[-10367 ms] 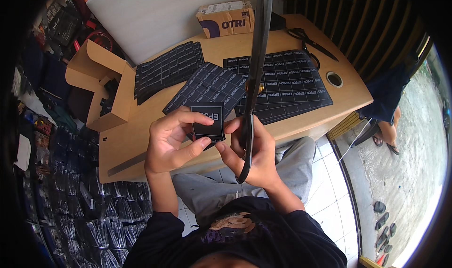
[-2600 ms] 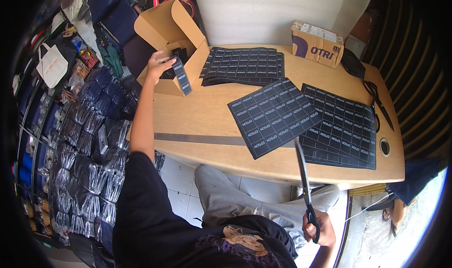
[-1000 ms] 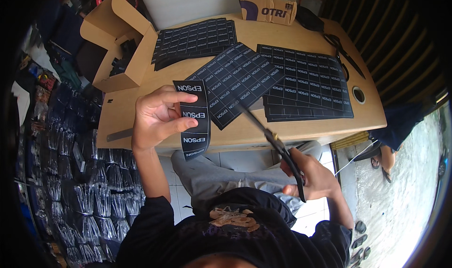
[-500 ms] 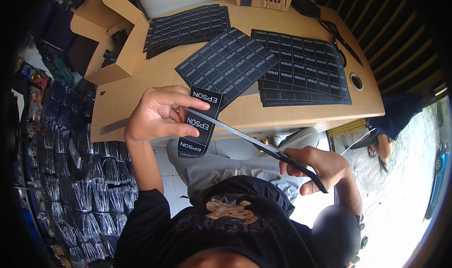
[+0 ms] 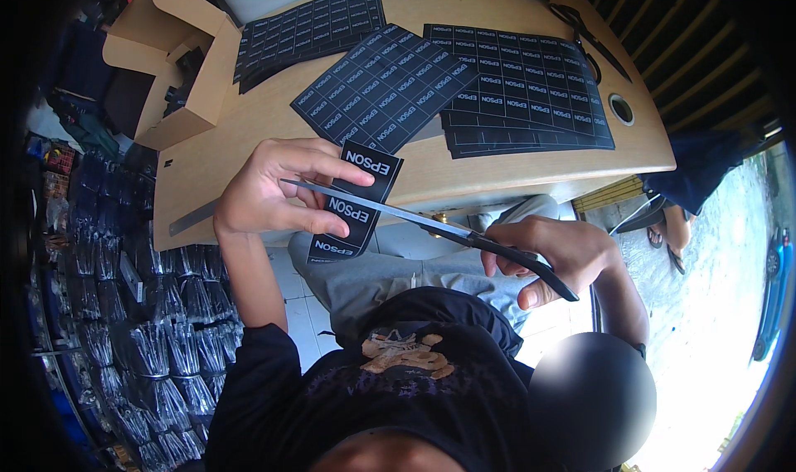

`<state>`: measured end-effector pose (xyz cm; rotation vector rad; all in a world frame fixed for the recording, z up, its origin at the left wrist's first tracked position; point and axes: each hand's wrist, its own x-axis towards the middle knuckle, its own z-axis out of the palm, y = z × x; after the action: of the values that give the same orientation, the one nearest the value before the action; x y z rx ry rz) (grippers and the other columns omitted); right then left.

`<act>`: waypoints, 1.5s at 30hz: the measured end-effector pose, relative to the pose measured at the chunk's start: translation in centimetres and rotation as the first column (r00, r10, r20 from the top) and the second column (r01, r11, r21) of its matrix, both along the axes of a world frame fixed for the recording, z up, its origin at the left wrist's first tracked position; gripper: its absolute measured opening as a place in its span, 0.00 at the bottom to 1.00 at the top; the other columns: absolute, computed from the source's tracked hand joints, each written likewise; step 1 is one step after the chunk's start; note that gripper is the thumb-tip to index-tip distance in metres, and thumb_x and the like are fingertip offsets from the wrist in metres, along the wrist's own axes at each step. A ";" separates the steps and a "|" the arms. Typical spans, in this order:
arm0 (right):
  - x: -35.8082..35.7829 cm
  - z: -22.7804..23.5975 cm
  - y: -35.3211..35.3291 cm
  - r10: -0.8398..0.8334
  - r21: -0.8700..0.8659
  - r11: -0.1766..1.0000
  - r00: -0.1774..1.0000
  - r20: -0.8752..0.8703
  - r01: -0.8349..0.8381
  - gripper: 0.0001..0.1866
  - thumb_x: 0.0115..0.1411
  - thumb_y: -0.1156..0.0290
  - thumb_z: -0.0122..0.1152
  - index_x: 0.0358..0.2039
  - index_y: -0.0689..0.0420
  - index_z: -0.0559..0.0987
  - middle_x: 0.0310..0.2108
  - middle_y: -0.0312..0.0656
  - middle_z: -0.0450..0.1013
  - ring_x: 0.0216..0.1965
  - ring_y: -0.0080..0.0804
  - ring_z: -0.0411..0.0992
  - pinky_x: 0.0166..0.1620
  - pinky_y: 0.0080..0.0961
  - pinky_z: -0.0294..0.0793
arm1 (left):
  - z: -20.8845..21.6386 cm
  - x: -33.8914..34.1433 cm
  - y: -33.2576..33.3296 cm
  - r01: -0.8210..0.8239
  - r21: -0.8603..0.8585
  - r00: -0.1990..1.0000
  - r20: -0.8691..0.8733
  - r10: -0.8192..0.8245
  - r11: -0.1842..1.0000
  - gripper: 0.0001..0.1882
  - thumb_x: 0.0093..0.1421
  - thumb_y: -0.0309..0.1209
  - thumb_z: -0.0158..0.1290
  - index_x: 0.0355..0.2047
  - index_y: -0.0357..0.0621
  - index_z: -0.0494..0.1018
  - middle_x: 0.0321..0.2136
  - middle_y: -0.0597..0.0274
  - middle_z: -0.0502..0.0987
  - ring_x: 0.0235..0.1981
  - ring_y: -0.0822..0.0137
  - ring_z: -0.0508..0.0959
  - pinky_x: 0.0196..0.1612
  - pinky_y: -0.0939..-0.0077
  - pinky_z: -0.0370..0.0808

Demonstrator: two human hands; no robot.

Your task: Cutting individual black labels from a large printed sheet using scissors.

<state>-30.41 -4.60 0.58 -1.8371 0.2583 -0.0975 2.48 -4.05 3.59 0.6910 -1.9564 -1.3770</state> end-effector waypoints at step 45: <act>0.3 0.0 0.7 -0.054 0.064 0.997 0.999 0.001 0.053 0.35 0.54 0.38 0.52 0.27 0.65 0.72 0.18 0.38 0.66 0.17 0.27 0.68 0.23 0.23 0.65 | 0.3 0.1 0.1 -0.058 0.016 0.993 0.105 0.056 0.998 0.25 0.36 0.17 0.66 0.40 0.35 0.76 0.26 0.66 0.71 0.24 0.83 0.71 0.23 0.95 0.73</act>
<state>-30.13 -3.90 0.59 -1.7668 0.3057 -0.1274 2.60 -3.94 3.88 0.8367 -1.9909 -1.3511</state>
